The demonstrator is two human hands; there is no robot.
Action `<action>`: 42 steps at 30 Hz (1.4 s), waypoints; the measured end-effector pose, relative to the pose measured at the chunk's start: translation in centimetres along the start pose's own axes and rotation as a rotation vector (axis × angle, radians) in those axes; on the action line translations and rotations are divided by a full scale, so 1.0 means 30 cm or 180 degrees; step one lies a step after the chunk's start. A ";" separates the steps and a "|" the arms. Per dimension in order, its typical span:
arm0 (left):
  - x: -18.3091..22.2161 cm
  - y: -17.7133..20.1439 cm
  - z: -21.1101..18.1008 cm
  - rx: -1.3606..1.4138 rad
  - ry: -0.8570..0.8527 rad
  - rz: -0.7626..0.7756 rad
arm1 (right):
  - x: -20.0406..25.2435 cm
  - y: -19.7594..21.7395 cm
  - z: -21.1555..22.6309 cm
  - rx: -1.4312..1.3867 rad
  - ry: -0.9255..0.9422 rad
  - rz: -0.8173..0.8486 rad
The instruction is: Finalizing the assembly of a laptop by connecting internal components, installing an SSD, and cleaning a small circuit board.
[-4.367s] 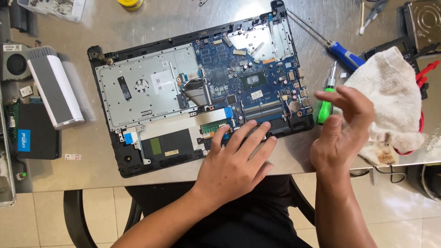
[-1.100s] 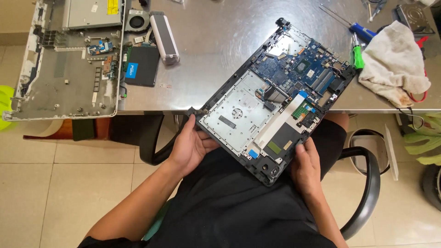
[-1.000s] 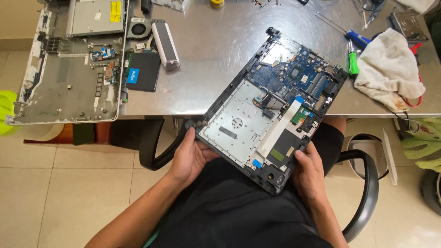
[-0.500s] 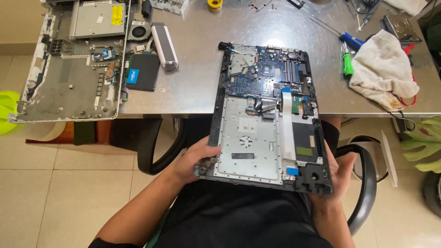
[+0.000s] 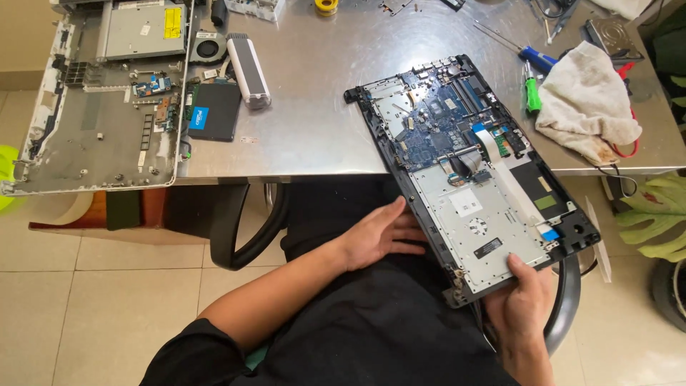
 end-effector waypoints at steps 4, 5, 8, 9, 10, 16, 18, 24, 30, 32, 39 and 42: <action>-0.023 0.096 -0.028 0.0514 -0.0253 -0.0511 | -0.094 0.180 0.059 -0.0022 -0.0063 0.0174; -0.028 0.113 -0.030 0.0793 -0.0384 -0.0568 | -0.120 0.252 0.059 -0.0033 -0.0240 0.0256; -0.037 0.088 -0.002 0.1045 -0.0323 -0.0485 | -0.123 0.339 0.131 0.0367 -0.0293 0.0492; -0.036 0.097 0.020 0.1067 -0.0244 -0.0473 | -0.149 0.365 0.107 0.0379 -0.0305 0.0411; -0.046 0.111 0.056 0.1064 -0.0132 -0.0687 | -0.160 0.405 0.090 0.0305 -0.0480 0.0377; -0.086 0.259 0.210 0.0430 -0.0458 -0.1015 | -0.164 0.409 0.002 0.0480 -0.0546 -0.0441; -0.093 0.385 0.314 0.0231 -0.0693 -0.0906 | -0.165 0.383 0.005 0.0484 -0.0269 -0.0364; 0.043 0.697 0.438 -0.2122 -0.0863 -0.0575 | -0.165 0.355 0.017 0.0481 -0.0293 0.0095; 0.250 0.248 -0.109 0.0055 -0.1440 -0.0069 | -0.216 0.362 0.028 0.0360 -0.0346 0.0586; 0.294 0.351 -0.134 0.0529 -0.1279 -0.0083 | -0.232 0.336 0.031 0.0893 -0.0727 0.0726; 0.320 0.495 -0.140 -0.0990 -0.0476 -0.2123 | -0.305 0.174 0.013 0.2092 -0.0503 0.0888; 0.307 0.396 -0.155 -0.1031 -0.0638 -0.1993 | -0.315 0.116 0.060 0.2882 -0.0193 0.0390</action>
Point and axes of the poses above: each hand's wrist, its own x-axis away from the middle knuckle, its own y-axis out of the back of the hand, z = x × y, the point moved 7 cm from there along -x, towards the middle knuckle, and after that the axes turned 10 degrees about -x, right-handed, at the moved point
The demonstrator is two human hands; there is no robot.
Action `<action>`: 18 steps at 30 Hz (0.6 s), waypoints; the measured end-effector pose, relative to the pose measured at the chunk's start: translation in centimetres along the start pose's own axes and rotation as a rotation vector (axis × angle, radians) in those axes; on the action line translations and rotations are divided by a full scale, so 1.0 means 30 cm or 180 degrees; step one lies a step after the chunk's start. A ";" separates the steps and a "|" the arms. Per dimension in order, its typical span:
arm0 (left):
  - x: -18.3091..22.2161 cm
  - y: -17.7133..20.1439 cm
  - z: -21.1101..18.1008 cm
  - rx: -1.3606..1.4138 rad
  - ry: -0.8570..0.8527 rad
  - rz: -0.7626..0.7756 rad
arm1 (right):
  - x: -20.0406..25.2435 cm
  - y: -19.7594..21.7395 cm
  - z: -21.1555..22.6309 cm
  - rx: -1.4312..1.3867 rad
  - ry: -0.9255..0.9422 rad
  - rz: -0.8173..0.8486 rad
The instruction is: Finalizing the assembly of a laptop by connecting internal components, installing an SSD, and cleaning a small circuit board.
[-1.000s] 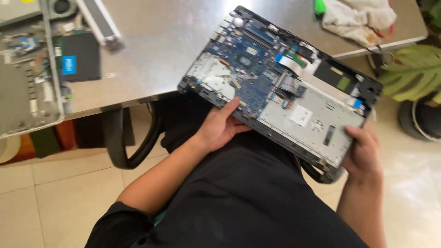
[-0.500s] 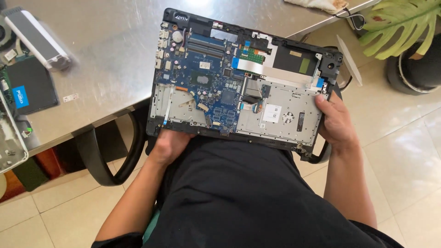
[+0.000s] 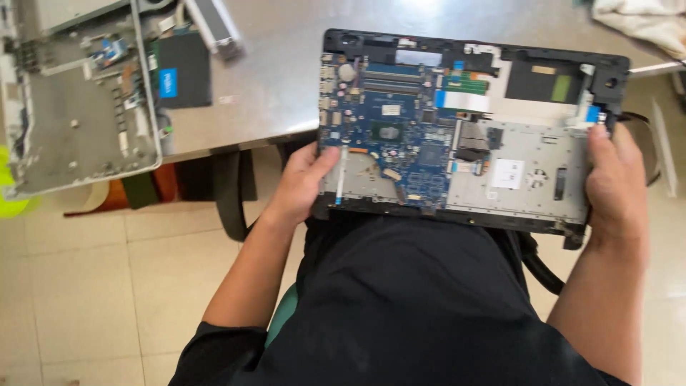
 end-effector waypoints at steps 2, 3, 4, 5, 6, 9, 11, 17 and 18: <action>0.045 -0.045 -0.052 -0.0900 -0.0102 0.0008 | -0.030 0.015 0.006 0.0950 0.0637 -0.0055; 0.052 -0.043 -0.045 -0.0890 -0.0105 -0.0101 | -0.072 0.027 -0.054 0.0939 0.0677 0.0047; 0.060 -0.055 -0.036 -0.0795 -0.0105 0.0012 | -0.103 0.035 -0.096 0.0816 0.0995 0.0138; 0.067 -0.067 -0.027 -0.0699 -0.0108 0.0124 | -0.134 0.044 -0.140 0.0682 0.1308 0.0228; 0.069 -0.056 -0.025 -0.0700 -0.0110 0.0046 | -0.138 0.021 -0.141 0.0659 0.1330 0.0300; 0.089 -0.080 -0.057 -0.0601 -0.0167 0.0246 | -0.154 -0.025 -0.170 -0.0102 0.0955 0.0564; 0.115 -0.113 -0.185 -0.0226 -0.0846 0.0297 | -0.173 -0.055 -0.167 -0.0126 0.0991 0.0602; 0.081 -0.107 -0.124 -0.0241 -0.0857 -0.0108 | -0.212 -0.063 -0.148 -0.0114 0.1093 0.0556; 0.066 -0.092 -0.090 -0.0234 -0.0860 -0.0124 | -0.219 -0.069 -0.148 -0.0109 0.1099 0.0572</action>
Point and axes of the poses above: each hand's wrist, its own x-axis away from the middle knuckle, its own y-axis out of the back of the hand, z = x × y, the point moved 7 cm from there along -x, towards the middle knuckle, and after that the axes turned 10 degrees about -x, right-handed, at the moved point
